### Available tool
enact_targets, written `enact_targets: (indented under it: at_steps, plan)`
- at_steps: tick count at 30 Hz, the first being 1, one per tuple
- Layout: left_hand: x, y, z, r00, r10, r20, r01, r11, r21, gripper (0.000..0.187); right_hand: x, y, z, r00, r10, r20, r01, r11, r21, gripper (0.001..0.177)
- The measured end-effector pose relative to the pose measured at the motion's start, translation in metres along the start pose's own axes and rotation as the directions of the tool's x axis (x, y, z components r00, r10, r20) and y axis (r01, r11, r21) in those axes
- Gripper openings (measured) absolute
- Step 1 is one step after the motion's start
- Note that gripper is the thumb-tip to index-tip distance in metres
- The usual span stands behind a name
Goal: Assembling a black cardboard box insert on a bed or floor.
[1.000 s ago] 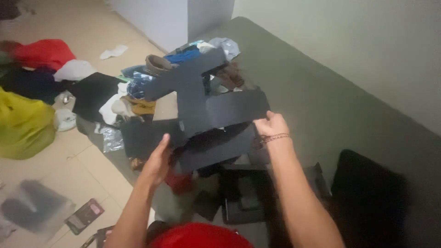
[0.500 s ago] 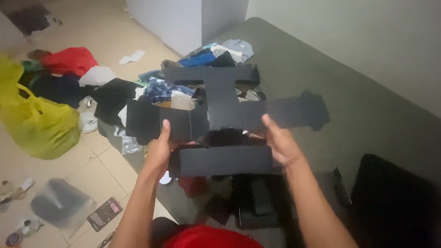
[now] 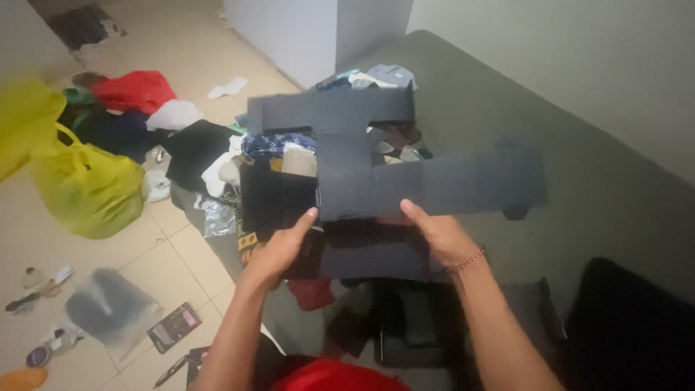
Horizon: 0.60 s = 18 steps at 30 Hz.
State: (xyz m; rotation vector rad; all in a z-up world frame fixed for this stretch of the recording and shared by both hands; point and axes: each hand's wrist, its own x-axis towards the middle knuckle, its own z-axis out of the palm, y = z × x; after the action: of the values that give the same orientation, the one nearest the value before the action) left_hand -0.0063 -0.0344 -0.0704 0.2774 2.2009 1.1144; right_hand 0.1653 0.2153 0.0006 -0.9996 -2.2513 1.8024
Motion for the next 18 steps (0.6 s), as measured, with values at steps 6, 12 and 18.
enact_targets:
  at_steps: [6, 12, 18]
  plan:
    - [-0.041, 0.03, -0.018, 0.997, 0.016, -0.078, -0.009, 0.995, 0.096, 0.112, 0.001, 0.013, -0.005, 0.99, -0.112, 0.087, 0.088, 0.964, 0.25, 0.075]
    - [-0.052, 0.035, -0.014, 0.972, -0.166, -0.164, 0.109, 0.945, -0.308, 0.096, -0.01, 0.012, -0.002, 0.987, 0.022, -0.16, -0.038, 0.995, -0.096, 0.086]
    - [-0.056, 0.049, 0.009, 0.967, 0.053, -0.25, -0.206, 0.74, -0.64, 0.061, -0.009, 0.013, -0.001, 0.965, 0.068, -0.254, -0.169, 0.9, -0.401, 0.103]
